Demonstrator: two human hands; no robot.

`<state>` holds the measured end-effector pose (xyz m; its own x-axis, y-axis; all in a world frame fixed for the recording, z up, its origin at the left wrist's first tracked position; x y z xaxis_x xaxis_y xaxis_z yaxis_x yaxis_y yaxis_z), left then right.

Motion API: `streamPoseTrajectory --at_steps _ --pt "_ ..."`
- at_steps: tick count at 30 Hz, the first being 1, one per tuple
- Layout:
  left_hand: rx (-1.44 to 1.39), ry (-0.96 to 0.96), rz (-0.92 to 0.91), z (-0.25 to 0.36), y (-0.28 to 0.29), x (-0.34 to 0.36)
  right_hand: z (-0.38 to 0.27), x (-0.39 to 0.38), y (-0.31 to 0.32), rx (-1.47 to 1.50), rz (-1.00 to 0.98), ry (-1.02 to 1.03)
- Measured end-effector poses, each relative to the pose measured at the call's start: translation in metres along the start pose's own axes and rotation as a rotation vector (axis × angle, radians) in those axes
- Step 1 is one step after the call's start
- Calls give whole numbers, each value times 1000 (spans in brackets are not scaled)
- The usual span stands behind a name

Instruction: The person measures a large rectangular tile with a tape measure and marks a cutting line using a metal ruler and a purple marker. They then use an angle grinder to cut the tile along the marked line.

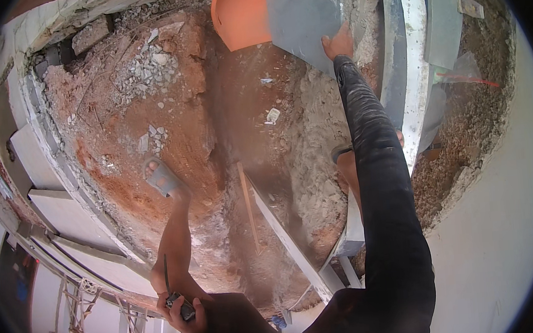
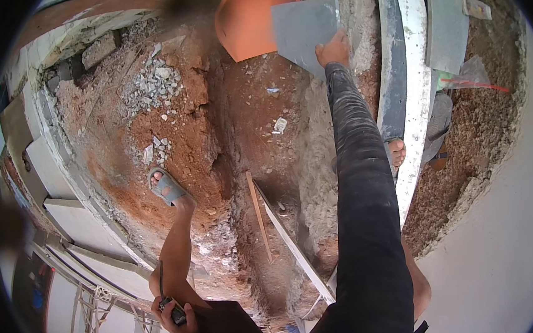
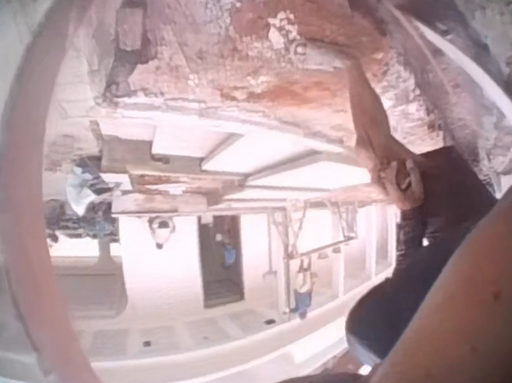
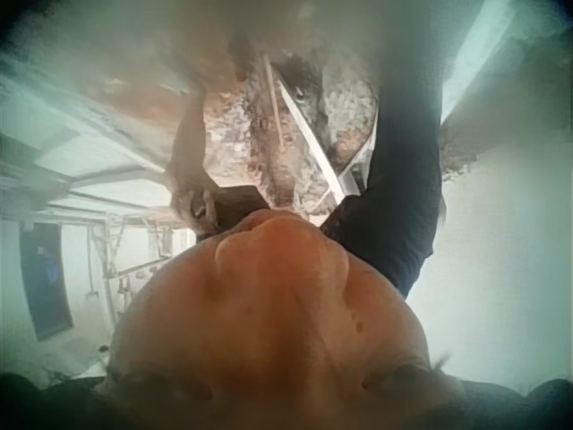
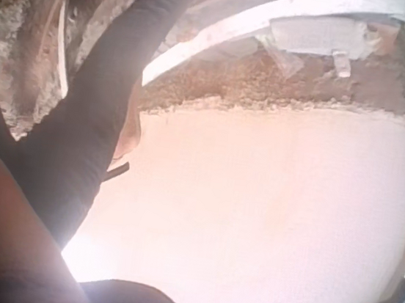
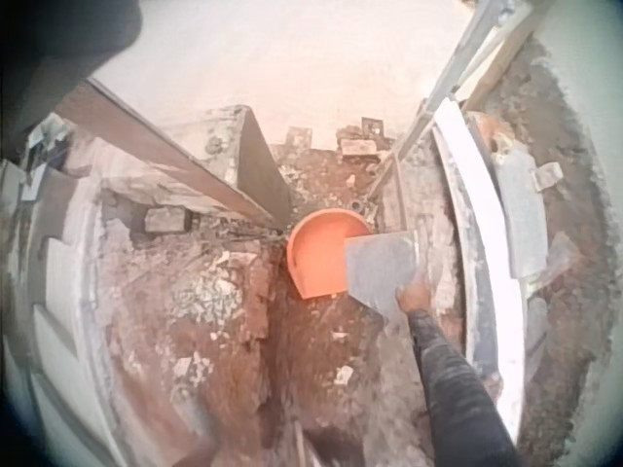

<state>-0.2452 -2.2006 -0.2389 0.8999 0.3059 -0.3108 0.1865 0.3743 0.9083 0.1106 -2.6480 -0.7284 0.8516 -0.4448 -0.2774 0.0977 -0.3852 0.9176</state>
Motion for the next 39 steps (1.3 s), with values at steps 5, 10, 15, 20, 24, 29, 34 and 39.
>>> streamPoseTrajectory --at_steps 5,10,15,20,24,29,34,39 --pt "84 -36 71 5 3 1 -13 -2 -28 6 44 -216" --pt "-40 -22 169 0 -4 0 0 -5 -58 53 -34 69" --pt "-91 27 84 13 3 -4 -51 -26 -70 -82 -137 99" --pt "-246 101 63 23 18 9 -88 -75 -1 -116 -134 137" --pt "-419 168 51 6 32 5 -124 -149 138 -80 -139 280" --pt "-630 452 209 -50 70 -58 -238 -289 326 -100 -262 533" --pt "-760 487 436 -129 108 -67 -361 -420 461 -225 -336 811" --pt "-1001 739 672 -248 155 -103 -476 -553 500 -336 -438 1108"
Point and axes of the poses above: each hand's wrist, its own x-axis towards the middle knuckle, its own y-axis out of the back of the hand, z = x × y, the point moved 3 cm from there along x, towards the middle knuckle, and after that the axes turned 5 degrees about z, right-handed, at the moved point
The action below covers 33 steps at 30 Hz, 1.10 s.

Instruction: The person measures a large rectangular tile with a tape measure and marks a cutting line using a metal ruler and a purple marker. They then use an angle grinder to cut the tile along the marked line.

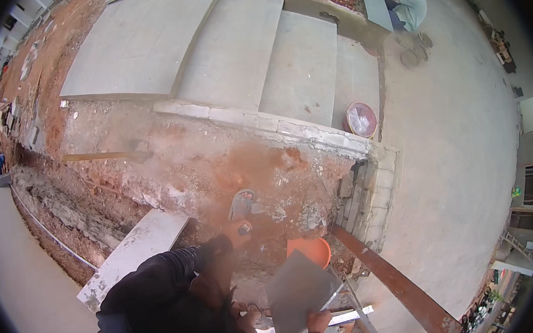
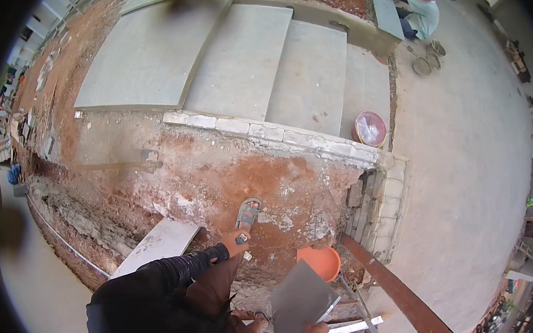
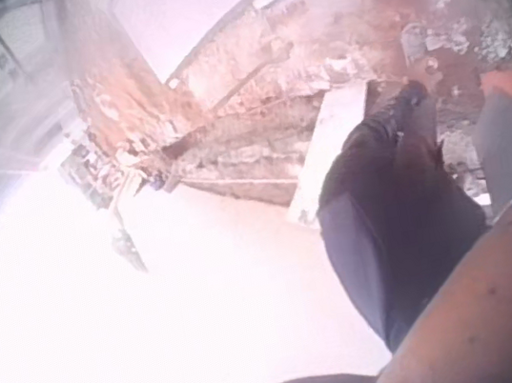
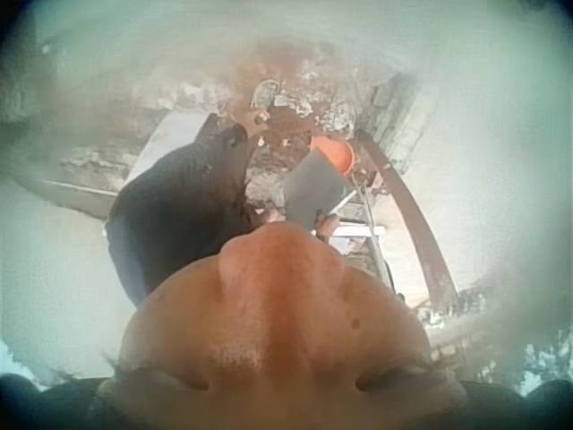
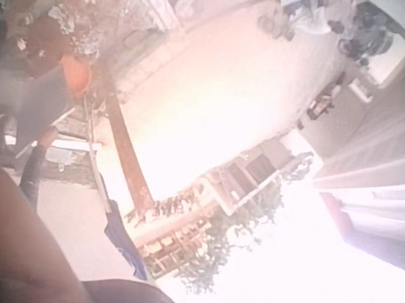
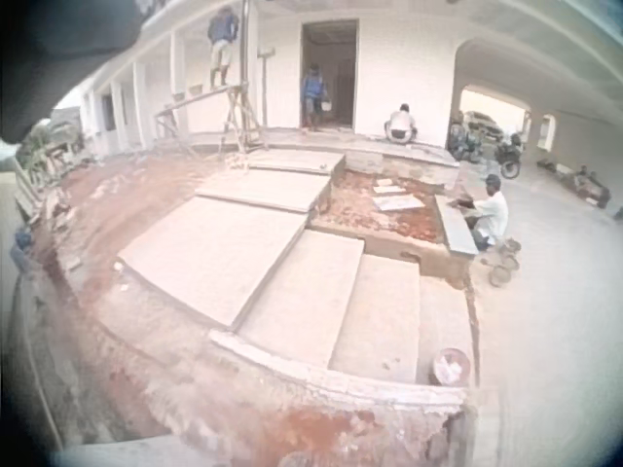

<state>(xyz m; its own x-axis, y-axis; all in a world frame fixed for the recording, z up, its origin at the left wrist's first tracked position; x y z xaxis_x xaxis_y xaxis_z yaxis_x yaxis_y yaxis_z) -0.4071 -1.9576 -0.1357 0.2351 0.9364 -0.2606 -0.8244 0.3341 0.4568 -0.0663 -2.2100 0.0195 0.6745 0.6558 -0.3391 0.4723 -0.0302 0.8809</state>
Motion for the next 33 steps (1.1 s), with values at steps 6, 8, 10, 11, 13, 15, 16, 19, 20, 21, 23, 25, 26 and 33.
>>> streamPoseTrajectory --at_steps 6,8,10,11,13,15,16,19,20,21,23,25,26,33 --pt "123 448 233 -58 158 51 -205 22 67 -39 -88 258" --pt "140 454 377 -61 217 50 -306 20 95 17 -104 459" --pt "6 606 299 -26 280 66 -337 33 97 -39 -153 495" --pt "58 623 403 -51 299 56 -355 42 82 -49 -173 595" --pt "17 621 494 -63 323 57 -383 68 68 -103 -157 751" --pt "-76 618 530 -42 351 48 -463 65 69 -156 -152 821" --pt "-85 612 565 -41 364 40 -476 82 65 -214 -198 829" --pt "-75 689 623 -69 400 8 -547 122 26 -231 -233 985" --pt "-78 722 629 -82 410 -4 -572 129 12 -312 -234 1051" --pt "-84 761 635 -94 417 -20 -597 134 -2 -397 -240 1119" --pt "-194 950 731 -125 428 -60 -650 135 -36 -495 -252 1153" --pt "-217 1131 828 -155 428 -125 -707 126 -66 -549 -300 1080" --pt "-315 1197 854 -157 432 -123 -738 139 -74 -634 -216 1146" --pt "-543 1740 975 -168 398 -247 -904 95 -169 -639 -487 1262"
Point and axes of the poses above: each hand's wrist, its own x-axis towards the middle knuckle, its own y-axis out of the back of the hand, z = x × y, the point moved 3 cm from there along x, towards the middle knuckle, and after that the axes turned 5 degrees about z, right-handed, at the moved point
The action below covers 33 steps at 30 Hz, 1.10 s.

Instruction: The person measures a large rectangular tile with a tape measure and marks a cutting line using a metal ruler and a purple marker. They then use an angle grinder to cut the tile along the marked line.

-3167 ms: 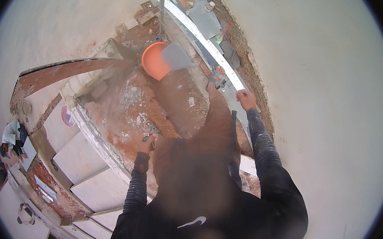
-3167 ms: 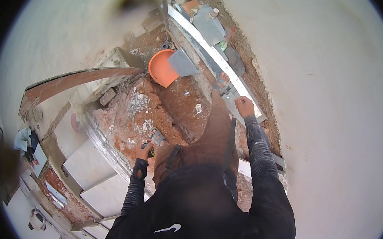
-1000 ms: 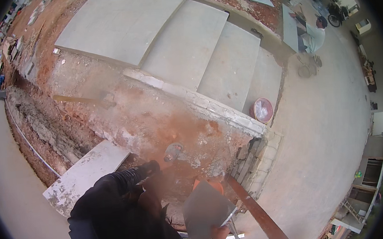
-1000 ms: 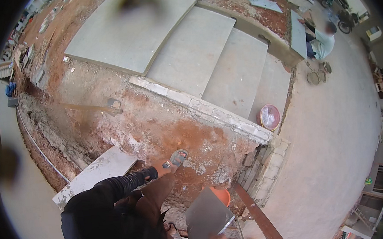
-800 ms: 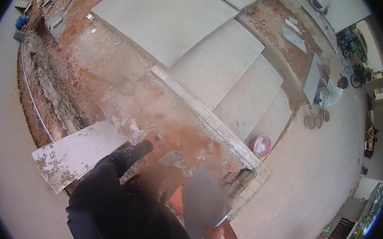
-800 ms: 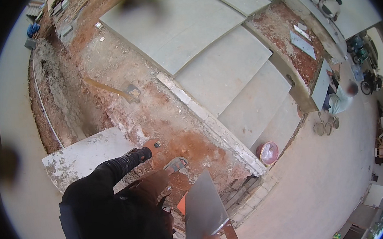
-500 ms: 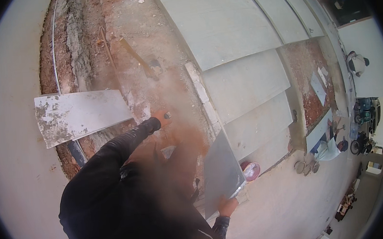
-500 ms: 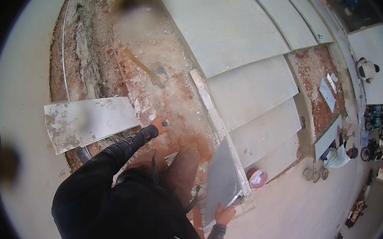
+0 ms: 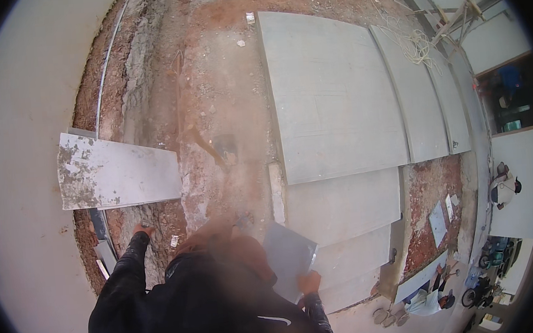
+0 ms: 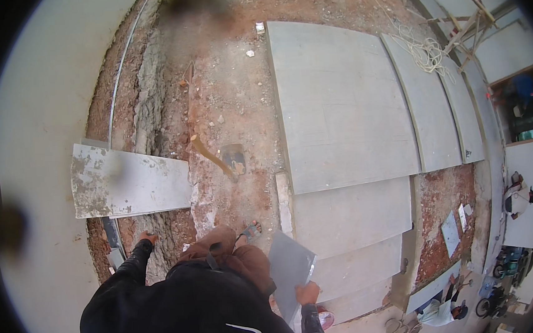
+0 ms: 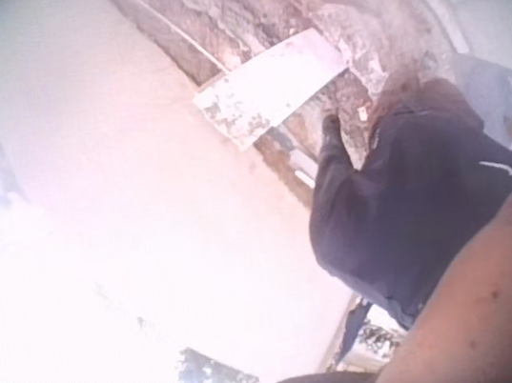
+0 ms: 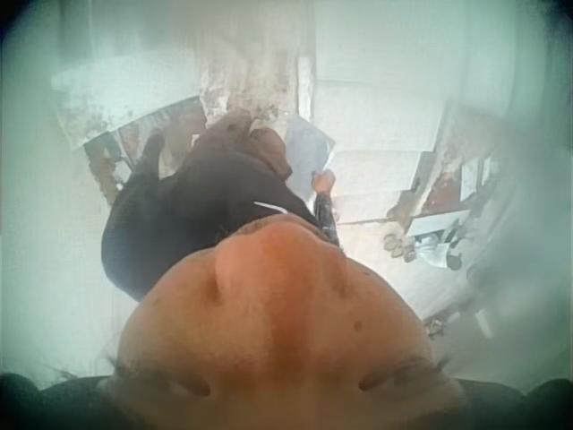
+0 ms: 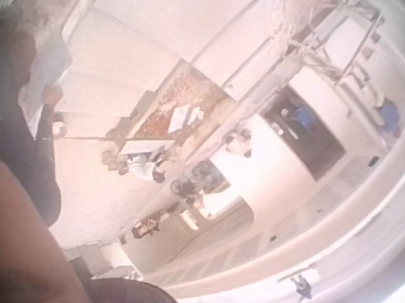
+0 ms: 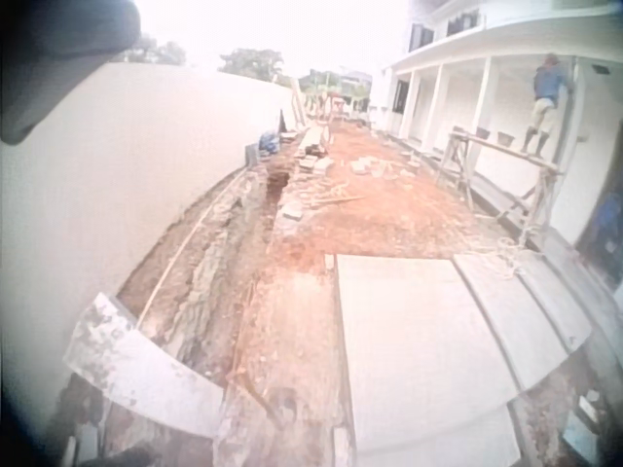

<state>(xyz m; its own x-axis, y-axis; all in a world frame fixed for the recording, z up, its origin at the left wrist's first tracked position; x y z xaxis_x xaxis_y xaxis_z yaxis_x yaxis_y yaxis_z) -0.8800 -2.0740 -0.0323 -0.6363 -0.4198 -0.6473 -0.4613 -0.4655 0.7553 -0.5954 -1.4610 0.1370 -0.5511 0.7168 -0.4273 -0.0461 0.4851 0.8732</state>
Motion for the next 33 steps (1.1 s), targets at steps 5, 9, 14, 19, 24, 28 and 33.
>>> streamPoseTrajectory --at_steps 5,9,14,19,24,28,33 --pt "-153 143 270 72 3 4 -93 106 44 -74 -121 166" --pt "-366 214 533 171 23 66 -194 197 82 -163 -99 283" --pt "-653 317 754 320 84 175 -346 317 137 -123 -123 290" --pt "-692 295 757 474 172 276 -510 446 182 -278 -54 384" --pt "-713 -10 767 660 316 397 -665 570 236 -189 -12 434" --pt "-936 -92 608 850 410 464 -764 681 278 -167 96 458" --pt "-798 -276 513 982 503 619 -922 834 288 -17 -5 519"
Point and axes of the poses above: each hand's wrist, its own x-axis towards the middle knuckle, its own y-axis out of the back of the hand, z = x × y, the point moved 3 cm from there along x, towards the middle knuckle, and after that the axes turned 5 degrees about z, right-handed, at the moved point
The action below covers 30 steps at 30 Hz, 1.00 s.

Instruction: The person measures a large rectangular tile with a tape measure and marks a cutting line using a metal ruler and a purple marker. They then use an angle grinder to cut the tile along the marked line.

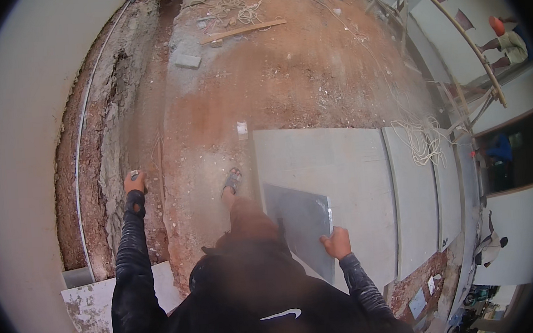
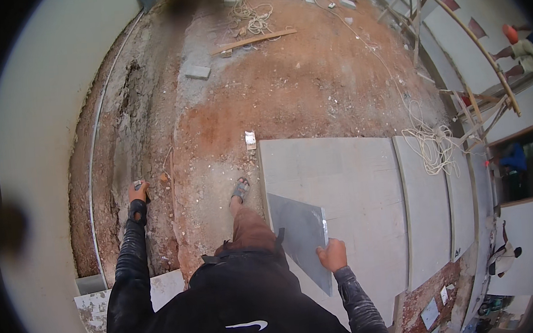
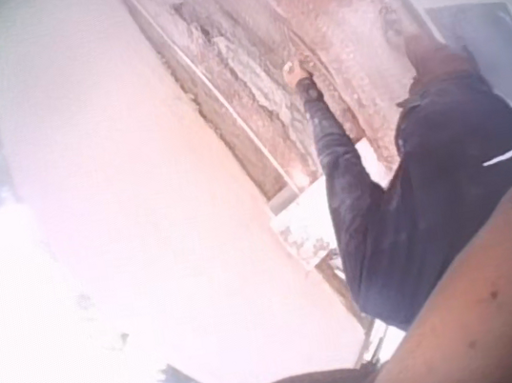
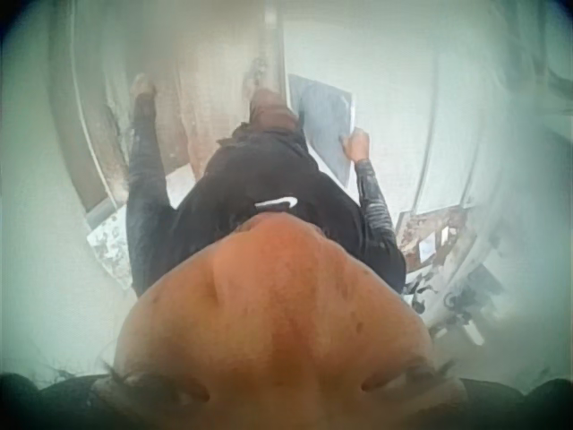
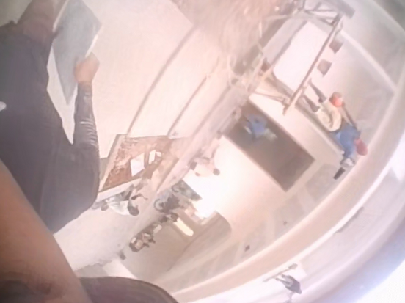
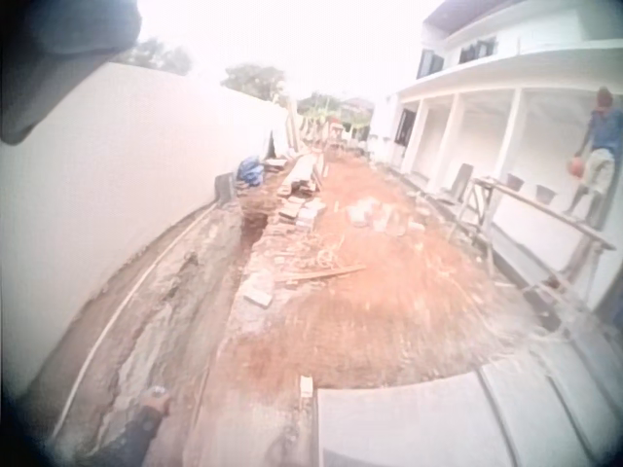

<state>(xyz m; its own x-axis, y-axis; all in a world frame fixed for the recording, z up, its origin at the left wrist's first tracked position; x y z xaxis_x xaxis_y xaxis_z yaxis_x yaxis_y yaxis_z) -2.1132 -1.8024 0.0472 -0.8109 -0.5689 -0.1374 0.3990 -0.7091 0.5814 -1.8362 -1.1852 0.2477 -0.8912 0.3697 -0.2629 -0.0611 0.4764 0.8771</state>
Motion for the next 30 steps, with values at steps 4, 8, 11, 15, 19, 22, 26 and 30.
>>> streamPoseTrajectory --at_steps 4,8,11,15,19,22,26,30 --pt "285 44 -8 49 -64 79 -56 130 26 -73 5 -16" --pt "435 250 -161 106 -123 129 -91 245 58 -14 3 -29" --pt "572 357 -200 121 -158 183 -121 343 76 2 12 -30" --pt "658 446 -288 148 -238 248 -153 466 100 -20 -23 -108" --pt "628 486 -207 184 -302 372 -194 604 104 8 -90 -156" --pt "661 444 -510 248 -387 443 -210 681 112 -140 -123 -227" --pt "595 294 -383 360 -479 597 -239 798 140 -137 -84 -276" --pt "491 130 -517 510 -646 706 -235 901 180 -149 -37 -334"
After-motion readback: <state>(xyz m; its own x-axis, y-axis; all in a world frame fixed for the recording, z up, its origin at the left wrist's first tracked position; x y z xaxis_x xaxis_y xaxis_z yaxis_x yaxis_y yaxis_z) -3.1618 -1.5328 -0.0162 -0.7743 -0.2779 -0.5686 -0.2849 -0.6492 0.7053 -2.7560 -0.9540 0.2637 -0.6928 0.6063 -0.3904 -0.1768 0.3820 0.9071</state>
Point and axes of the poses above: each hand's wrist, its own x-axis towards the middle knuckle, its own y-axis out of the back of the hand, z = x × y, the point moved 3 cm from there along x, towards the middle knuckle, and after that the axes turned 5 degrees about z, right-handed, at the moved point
